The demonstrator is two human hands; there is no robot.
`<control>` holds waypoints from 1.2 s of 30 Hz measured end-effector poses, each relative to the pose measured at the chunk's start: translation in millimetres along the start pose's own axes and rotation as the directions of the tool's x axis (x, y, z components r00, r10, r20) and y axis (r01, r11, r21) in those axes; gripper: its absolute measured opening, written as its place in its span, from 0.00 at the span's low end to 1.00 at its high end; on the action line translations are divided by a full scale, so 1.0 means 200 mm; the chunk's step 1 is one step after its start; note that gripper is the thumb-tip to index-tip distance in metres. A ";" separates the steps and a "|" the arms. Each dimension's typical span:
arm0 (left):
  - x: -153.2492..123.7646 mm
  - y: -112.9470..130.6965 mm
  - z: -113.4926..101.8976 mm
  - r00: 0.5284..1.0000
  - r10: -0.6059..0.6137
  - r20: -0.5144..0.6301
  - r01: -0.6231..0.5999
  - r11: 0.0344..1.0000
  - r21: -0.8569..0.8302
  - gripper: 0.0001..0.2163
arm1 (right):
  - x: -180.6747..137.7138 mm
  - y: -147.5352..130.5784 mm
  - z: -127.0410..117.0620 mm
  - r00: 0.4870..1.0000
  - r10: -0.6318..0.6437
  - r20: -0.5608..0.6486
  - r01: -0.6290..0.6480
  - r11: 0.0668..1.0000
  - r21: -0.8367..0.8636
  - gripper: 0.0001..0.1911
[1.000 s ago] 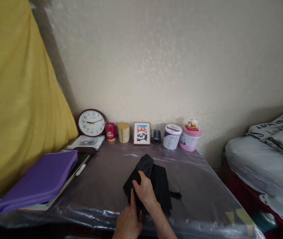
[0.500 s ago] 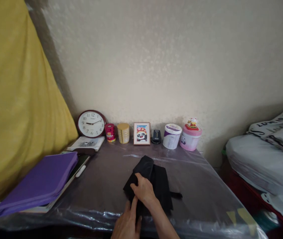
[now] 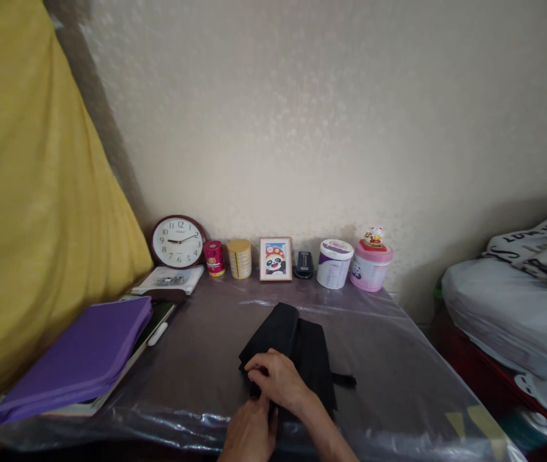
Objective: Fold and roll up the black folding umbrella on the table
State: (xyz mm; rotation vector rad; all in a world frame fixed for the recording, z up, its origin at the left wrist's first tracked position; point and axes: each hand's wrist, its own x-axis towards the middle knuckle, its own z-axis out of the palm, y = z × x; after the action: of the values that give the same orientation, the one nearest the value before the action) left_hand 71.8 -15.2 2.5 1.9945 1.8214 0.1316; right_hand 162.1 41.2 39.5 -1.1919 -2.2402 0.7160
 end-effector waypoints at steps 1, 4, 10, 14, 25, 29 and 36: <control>0.00 0.00 0.00 1.000 -0.002 0.001 0.002 1.000 -0.003 0.17 | -0.02 0.01 -0.02 0.999 -0.047 -0.020 0.048 0.998 0.047 0.11; 0.01 0.00 0.01 1.000 0.001 0.007 -0.001 0.999 -0.033 0.19 | -0.09 0.04 -0.05 0.985 -0.125 -0.119 0.136 0.986 0.093 0.12; 0.01 0.00 0.01 0.997 -0.074 0.021 0.075 0.995 -0.071 0.29 | -0.10 0.15 -0.06 0.964 -0.242 -0.107 0.238 0.970 -0.045 0.14; 0.01 0.01 -0.01 0.994 -0.105 0.030 0.107 0.989 -0.106 0.31 | 0.03 0.22 -0.07 0.962 -0.269 -0.038 0.260 0.953 -0.154 0.13; 0.03 0.00 0.01 0.988 -0.149 0.049 0.153 0.984 -0.095 0.31 | 0.41 0.45 -0.11 0.986 -0.125 -0.108 0.079 0.931 -0.357 0.12; 0.02 0.01 0.01 0.987 -0.154 0.047 0.158 0.983 -0.094 0.30 | 0.44 0.50 -0.15 0.961 -0.002 -0.275 -0.097 0.934 -0.344 0.13; 0.00 0.01 0.01 0.991 -0.137 -0.005 0.136 0.986 -0.092 0.29 | 0.17 0.64 -0.28 0.820 0.188 -0.541 -0.373 0.892 -0.256 0.18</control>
State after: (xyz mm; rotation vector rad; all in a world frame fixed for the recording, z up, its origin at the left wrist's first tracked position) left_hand 74.6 -15.3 1.3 1.8045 1.9166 0.1821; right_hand 256.5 142.8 3.2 -1.6899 -1.7967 0.0617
